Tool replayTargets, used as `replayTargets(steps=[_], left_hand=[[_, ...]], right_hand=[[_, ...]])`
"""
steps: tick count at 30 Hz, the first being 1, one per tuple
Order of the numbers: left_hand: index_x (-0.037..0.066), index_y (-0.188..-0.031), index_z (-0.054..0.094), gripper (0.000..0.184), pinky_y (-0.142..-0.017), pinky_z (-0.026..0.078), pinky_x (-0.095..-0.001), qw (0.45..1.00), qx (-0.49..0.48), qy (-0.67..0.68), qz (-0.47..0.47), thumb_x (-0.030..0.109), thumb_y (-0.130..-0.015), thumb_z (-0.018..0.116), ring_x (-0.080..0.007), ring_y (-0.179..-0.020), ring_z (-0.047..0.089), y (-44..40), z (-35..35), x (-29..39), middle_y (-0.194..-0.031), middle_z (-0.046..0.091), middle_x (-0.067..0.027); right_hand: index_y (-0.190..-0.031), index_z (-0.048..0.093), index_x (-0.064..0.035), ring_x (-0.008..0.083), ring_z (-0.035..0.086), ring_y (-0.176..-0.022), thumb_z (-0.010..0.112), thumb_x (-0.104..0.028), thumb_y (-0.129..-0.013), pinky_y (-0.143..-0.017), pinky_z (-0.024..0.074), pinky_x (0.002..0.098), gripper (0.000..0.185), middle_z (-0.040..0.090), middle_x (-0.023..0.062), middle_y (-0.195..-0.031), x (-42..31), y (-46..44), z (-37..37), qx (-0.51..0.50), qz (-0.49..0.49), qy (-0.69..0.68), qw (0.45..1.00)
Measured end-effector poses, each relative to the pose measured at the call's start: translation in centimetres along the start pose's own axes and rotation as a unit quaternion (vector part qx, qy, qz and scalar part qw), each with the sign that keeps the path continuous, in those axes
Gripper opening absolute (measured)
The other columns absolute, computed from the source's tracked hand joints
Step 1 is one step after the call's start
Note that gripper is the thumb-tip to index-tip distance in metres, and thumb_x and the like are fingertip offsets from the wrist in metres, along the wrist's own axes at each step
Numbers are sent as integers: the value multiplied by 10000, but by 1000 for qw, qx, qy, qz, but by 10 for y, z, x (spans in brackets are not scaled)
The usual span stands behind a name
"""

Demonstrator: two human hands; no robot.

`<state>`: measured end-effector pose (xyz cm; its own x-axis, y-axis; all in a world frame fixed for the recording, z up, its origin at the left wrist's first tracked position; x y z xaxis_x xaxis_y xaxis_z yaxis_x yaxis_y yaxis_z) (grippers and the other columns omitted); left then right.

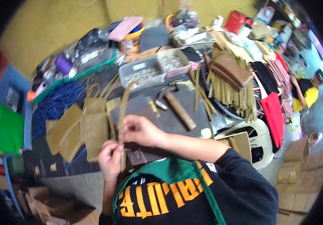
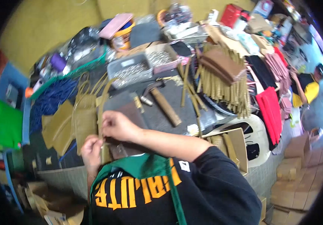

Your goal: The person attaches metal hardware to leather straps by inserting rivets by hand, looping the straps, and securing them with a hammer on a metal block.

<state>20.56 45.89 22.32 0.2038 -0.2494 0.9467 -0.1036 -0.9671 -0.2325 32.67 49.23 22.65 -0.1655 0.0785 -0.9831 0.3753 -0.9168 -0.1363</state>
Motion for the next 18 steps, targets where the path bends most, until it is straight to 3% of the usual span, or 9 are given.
replayTargets(steps=[2, 4, 5, 8, 10, 12, 15, 16, 18], left_hand=[[-36, -676, 495, 38, -630, 382, -210, 994, 22, 89, -63, -42, -707, 516, -105, -668, 459, 5, 1, -9, -728, 477, -49], [-37, -675, 497, 43, -620, 389, -205, 996, 32, 77, -44, -49, -715, 504, -94, -659, 466, 8, -3, -5, -740, 478, -43], [-37, -675, 497, 43, -620, 389, -205, 996, 36, 74, -42, -49, -715, 504, -94, -659, 466, 10, -6, -6, -740, 478, -43], [-40, -681, 504, 38, -624, 407, -215, 990, 76, 102, -65, -53, -716, 500, -102, -662, 491, 15, -15, -11, -740, 483, -46], [-41, -687, 513, 33, -639, 419, -219, 974, 87, 162, -131, -60, -710, 498, -112, -678, 517, 17, -9, -16, -735, 494, -52], [-42, -700, 524, 35, -650, 425, -223, 980, 66, 138, -131, -61, -708, 495, -123, -682, 534, 14, -5, -14, -731, 515, -57], [-39, -688, 533, 41, -630, 417, -220, 971, 105, 158, -146, -59, -703, 501, -115, -665, 519, 4, -7, -5, -714, 515, -53], [-36, -685, 532, 55, -614, 413, -213, 975, 100, 138, -140, -50, -710, 485, -112, -650, 527, 1, -7, -3, -703, 520, -50], [-33, -682, 531, 71, -597, 408, -206, 978, 104, 111, -145, -42, -717, 470, -109, -635, 535, 0, -9, -4, -693, 525, -48]], right_hand=[[-833, 535, -15, 74, 517, -667, 614, -90, -705, -608, 423, 221, 168, 558, 23, -692, -6, -13, -6, -80, 38, 99, 991], [-849, 562, -12, 107, 533, -665, 607, -206, -726, -617, 429, 244, 234, 582, 53, -712, -47, -30, -65, 22, -39, 361, 931], [-835, 578, -8, 227, 572, -659, 615, -267, -690, -614, 445, 326, 299, 594, 125, -753, -55, -37, -117, 144, 33, 362, 920], [-783, 606, -32, 259, 583, -654, 586, -234, -682, -611, 453, 328, 227, 591, 149, -711, -38, -69, -274, 323, 31, 509, 797], [-719, 605, -34, 302, 570, -680, 573, -208, -624, -637, 450, 365, 200, 578, 177, -711, -9, -86, -325, 291, 91, 625, 719], [-700, 598, -6, 322, 564, -685, 535, -154, -619, -651, 447, 378, 180, 570, 199, -715, 27, -105, -352, 226, 139, 651, 711], [-784, 605, 10, 292, 566, -823, 512, -141, -662, -741, 437, 361, 215, 580, 189, -855, 57, -116, -331, 43, 238, 718, 652], [-803, 604, 10, 283, 563, -841, 531, -177, -663, -764, 431, 354, 244, 576, 185, -886, 85, -126, -330, -36, 241, 775, 583], [-839, 595, 12, 279, 555, -863, 602, -223, -615, -775, 432, 346, 324, 562, 193, -919, 105, -123, -360, 68, 288, 686, 664]])
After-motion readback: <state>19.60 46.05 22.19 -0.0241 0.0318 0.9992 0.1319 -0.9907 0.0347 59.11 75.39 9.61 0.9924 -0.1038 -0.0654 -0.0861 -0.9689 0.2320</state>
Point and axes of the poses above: each hand's wrist, its own y-axis away from the middle knuckle, its own z-axis out of the palm, x = y × z, the point moved 9 cm from there along -y, towards the middle knuckle
